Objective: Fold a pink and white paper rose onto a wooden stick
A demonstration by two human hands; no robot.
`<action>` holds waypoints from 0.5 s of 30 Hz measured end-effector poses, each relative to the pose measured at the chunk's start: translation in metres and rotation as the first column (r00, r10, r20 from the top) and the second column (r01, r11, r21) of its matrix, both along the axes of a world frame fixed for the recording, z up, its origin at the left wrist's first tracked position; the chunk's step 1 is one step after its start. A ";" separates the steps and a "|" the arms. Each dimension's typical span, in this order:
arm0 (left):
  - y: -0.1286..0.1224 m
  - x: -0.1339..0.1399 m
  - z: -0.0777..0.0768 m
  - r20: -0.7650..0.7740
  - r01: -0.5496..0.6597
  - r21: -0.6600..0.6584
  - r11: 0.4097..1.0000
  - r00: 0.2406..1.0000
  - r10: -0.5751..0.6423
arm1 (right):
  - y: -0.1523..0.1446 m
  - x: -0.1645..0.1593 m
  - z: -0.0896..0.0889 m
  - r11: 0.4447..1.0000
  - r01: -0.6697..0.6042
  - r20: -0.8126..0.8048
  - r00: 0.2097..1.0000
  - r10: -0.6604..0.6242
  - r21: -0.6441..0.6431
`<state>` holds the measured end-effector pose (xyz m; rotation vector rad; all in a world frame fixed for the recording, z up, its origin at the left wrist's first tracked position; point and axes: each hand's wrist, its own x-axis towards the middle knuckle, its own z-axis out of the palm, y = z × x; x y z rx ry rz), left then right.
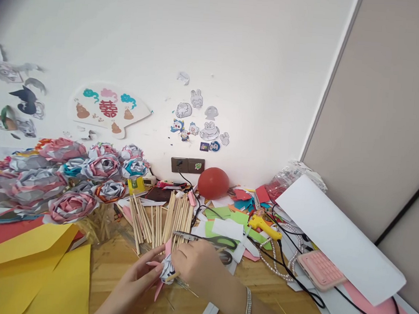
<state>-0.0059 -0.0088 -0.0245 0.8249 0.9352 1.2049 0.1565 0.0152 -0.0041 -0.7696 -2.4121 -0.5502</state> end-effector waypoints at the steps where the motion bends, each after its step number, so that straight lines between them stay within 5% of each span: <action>1: 0.000 0.000 0.000 -0.008 0.010 0.016 1.000 1.000 -0.010 | -0.001 0.000 0.002 1.000 0.011 -0.020 1.000 -0.012 -0.022; 15: 0.002 -0.006 -0.005 -0.221 0.171 0.240 0.955 0.968 -0.117 | 0.000 0.005 0.005 0.998 -0.025 -0.030 0.999 0.023 -0.056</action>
